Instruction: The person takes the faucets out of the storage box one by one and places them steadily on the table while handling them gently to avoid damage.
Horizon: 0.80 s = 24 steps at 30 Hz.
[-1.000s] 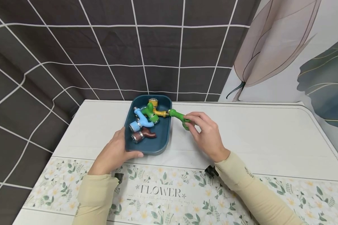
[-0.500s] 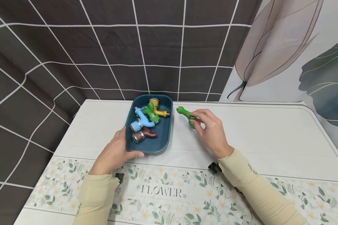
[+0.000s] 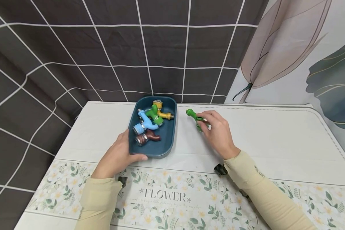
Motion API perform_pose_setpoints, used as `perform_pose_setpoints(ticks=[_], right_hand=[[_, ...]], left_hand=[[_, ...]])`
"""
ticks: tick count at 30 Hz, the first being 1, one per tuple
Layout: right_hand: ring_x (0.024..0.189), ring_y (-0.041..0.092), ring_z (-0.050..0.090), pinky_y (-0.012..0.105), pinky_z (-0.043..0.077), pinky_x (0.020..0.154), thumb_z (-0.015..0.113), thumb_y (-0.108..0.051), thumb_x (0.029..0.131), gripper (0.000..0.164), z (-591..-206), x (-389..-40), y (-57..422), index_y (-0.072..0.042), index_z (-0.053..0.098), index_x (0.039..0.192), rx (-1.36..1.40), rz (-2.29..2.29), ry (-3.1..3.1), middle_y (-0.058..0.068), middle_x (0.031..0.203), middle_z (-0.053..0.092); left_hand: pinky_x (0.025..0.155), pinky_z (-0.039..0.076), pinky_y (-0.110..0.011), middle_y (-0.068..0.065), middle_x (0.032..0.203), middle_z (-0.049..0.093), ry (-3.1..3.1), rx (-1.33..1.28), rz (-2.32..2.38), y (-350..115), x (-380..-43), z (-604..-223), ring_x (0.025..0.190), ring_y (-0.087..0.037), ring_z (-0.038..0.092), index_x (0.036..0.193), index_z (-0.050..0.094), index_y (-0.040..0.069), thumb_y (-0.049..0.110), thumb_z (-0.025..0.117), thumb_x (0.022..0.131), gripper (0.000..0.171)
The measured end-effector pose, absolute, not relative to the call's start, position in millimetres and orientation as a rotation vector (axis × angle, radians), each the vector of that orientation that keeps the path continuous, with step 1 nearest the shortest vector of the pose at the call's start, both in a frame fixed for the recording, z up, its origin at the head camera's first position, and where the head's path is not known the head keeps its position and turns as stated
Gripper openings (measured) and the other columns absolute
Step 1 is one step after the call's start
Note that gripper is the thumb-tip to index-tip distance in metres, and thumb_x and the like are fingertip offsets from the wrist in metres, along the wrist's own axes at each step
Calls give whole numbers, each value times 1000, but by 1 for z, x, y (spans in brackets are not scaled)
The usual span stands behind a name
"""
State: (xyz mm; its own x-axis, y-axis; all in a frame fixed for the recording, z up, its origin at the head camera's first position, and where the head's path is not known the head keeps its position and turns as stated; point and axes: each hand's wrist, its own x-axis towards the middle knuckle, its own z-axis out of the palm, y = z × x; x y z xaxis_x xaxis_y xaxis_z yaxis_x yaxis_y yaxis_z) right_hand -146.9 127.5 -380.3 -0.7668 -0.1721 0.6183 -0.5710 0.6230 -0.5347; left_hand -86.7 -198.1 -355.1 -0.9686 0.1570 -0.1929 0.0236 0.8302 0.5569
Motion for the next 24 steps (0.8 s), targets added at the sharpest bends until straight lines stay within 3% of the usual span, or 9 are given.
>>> perform_pose_setpoints(ticks=[24], right_hand=[[94, 29, 71, 39, 59, 80, 77, 1, 87, 22, -388, -155, 124, 1, 74, 108, 455, 972, -2508, 15, 104, 68]], left_hand=[[112, 34, -59, -29, 159, 23, 2783, 137, 840, -198, -87, -355, 144, -42, 31, 159, 6, -4, 39, 87, 78, 122]])
